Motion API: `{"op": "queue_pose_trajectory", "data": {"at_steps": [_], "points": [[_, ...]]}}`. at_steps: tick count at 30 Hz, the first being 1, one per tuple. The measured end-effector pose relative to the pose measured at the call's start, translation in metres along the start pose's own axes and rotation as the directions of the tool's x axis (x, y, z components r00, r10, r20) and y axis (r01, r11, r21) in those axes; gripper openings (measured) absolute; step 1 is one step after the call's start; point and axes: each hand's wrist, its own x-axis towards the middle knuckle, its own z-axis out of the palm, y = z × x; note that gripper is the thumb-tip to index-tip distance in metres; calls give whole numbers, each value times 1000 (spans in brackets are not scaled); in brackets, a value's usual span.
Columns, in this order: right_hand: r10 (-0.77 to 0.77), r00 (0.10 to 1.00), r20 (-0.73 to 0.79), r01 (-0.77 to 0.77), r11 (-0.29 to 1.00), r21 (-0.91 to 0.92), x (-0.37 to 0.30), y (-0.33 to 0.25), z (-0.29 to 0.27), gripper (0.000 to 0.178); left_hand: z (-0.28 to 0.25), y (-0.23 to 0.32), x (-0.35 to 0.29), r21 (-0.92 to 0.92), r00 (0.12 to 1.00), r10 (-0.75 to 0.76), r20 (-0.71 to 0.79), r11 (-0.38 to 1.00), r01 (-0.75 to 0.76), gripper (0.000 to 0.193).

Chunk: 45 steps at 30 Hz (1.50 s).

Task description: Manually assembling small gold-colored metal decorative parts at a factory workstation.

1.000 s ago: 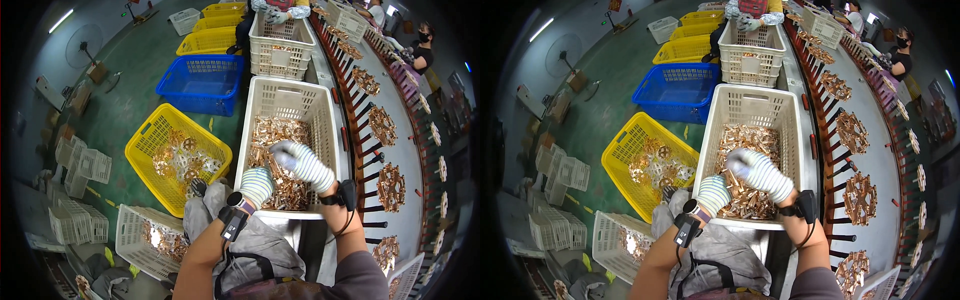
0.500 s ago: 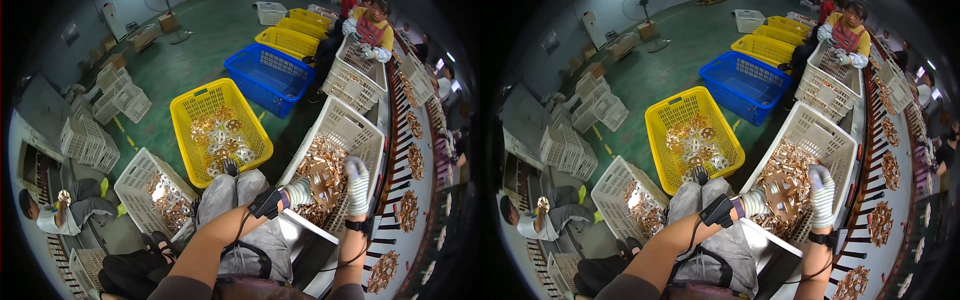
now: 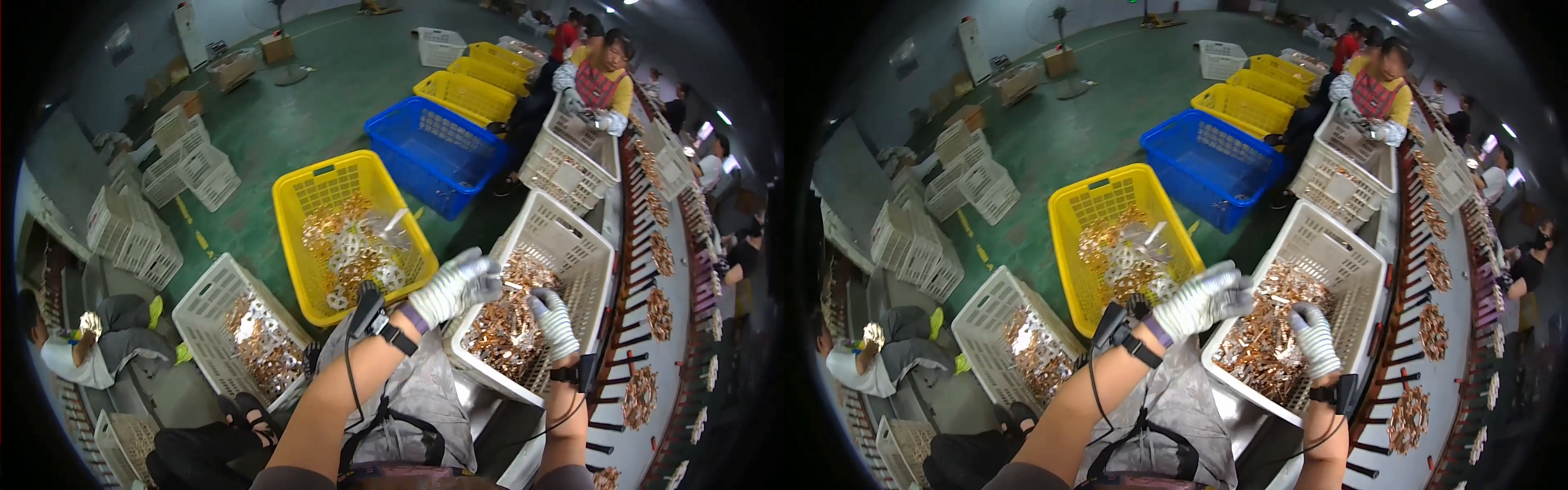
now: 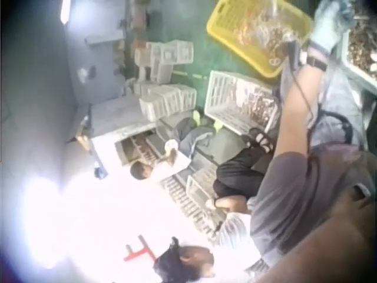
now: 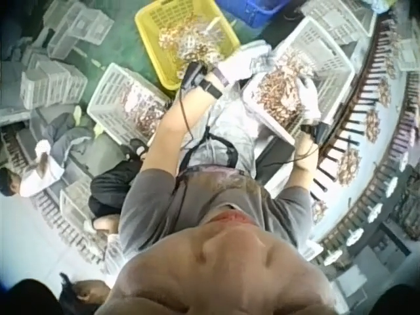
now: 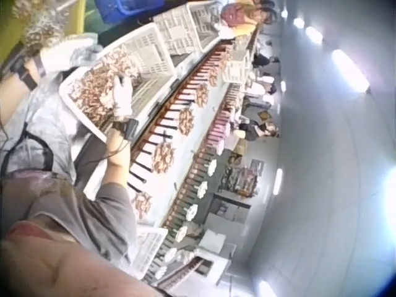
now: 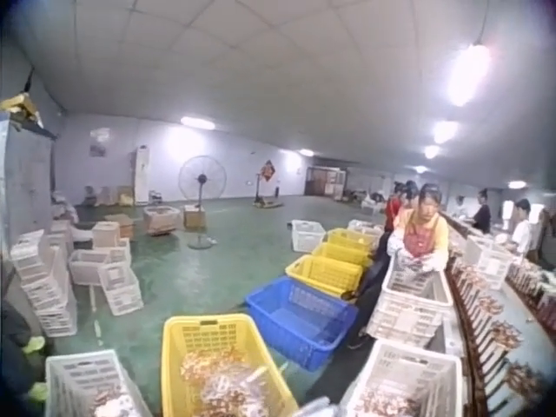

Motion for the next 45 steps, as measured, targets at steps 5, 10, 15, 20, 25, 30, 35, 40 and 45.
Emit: {"op": "queue_pose_trajectory", "data": {"at_steps": [5,10,15,20,25,30,35,40,45], "points": [[-301,945,133,328,867,-374,9,-59,5,31,5,-31,7,607,989,-93,118,795,2,54],[-303,949,-93,204,808,-552,1,-100,-69,33,26,-63,27,983,983,-40,179,48,-177,52],[-308,923,-231,13,625,-781,-37,-70,-163,41,32,-88,51,852,985,-167,42,-509,-123,51],[-163,832,-531,-384,522,-762,-157,-22,-282,48,37,-101,80,876,963,-240,120,-431,-216,55],[603,679,-419,-639,766,68,-267,16,-337,63,46,-114,86,895,953,-264,146,-374,-241,54],[574,778,-256,-380,754,535,-270,39,-323,49,59,-116,87,899,943,-317,104,-374,-226,56],[506,763,-404,-146,742,654,-188,82,-339,30,64,-111,78,904,949,-303,86,-376,-202,56],[340,741,-579,240,671,702,-151,16,-371,31,64,-106,76,890,951,-305,48,-419,-179,56],[122,943,-309,9,921,390,-83,-47,-317,36,64,-99,79,935,928,-371,-37,-340,-99,70]]}}
